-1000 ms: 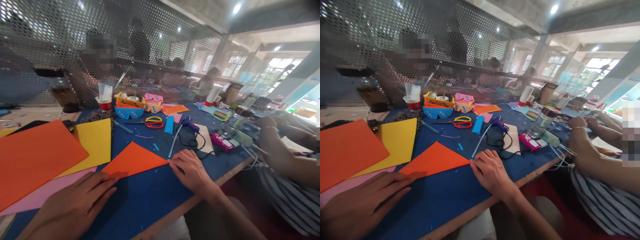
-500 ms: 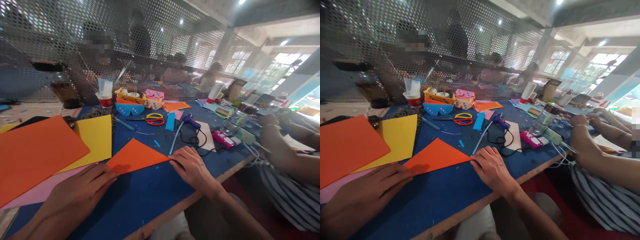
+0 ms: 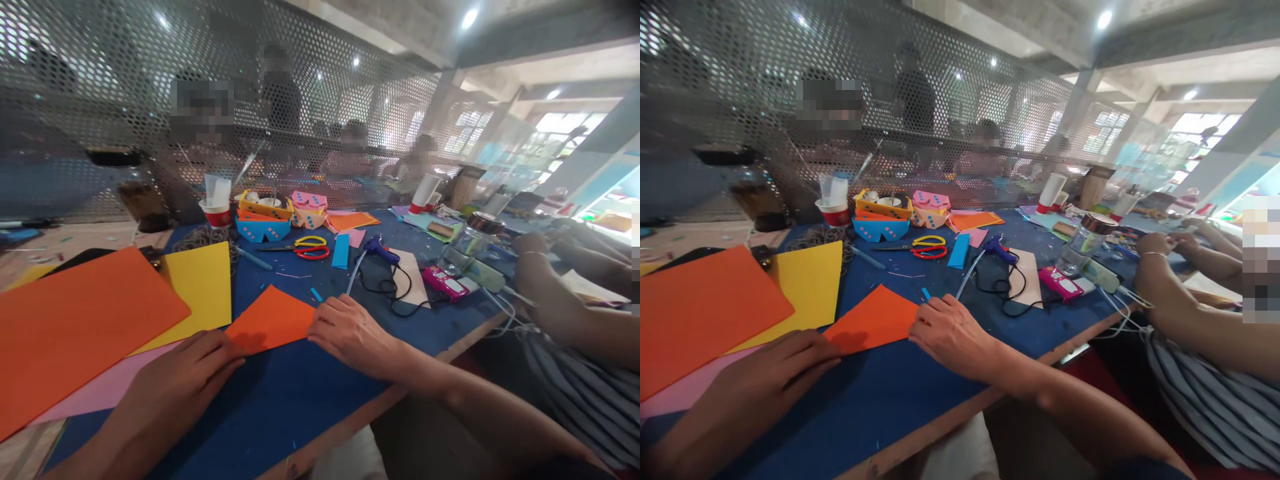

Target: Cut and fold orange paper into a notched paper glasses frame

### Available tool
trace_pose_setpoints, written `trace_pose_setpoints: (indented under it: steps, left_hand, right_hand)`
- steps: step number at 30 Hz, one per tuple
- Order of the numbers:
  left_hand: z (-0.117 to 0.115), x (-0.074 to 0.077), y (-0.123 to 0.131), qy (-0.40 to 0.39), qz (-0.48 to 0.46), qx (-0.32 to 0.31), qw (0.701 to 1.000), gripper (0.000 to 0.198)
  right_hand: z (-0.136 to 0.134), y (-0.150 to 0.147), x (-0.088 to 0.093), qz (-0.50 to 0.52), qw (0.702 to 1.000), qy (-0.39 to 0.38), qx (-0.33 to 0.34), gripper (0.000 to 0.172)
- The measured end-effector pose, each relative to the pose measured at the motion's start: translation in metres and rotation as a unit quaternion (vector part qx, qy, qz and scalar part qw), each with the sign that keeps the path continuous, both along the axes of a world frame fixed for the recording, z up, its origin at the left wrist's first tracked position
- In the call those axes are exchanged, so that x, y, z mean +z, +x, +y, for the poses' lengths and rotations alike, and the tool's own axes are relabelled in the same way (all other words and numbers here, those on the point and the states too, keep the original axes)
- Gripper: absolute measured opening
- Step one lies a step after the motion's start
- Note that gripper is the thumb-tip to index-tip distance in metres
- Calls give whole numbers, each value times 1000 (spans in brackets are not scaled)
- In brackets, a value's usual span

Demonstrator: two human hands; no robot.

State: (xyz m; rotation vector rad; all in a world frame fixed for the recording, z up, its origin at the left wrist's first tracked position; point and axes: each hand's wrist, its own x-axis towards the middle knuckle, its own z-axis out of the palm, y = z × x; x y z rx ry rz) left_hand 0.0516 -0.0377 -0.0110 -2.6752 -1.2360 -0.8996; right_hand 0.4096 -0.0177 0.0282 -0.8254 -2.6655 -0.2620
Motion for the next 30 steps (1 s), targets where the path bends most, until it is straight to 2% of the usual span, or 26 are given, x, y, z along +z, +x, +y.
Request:
trace_pose_setpoints:
  steps: [5, 10, 14, 21, 27, 30]
  left_hand:
    - [1, -4, 1, 0, -11, -14, 1000, 59]
    - [2, -9, 0, -16, -22, -17, 1000, 52]
    - [2, -7, 1, -7, -26, -26, 999, 52]
    - [-4, 0, 5, 31, 28, -44, 998, 54]
    - [-6, 0, 5, -31, 6, -35, 999, 52]
    - [-4, 1, 5, -61, -20, -25, 998, 58]
  right_hand:
    - [10, -2, -3, -15, 1000, 2, 15, 16]
    - [13, -2, -4, -32, 998, 32, 38, 21]
    - [15, -1, -8, -13, 999, 25, 45, 22]
    - [11, 2, -7, 46, 997, -40, 53, 18]
    - [10, 3, 2, 63, 989, -122, 48, 15]
    - [12, 3, 3, 61, 986, -153, 27, 15]
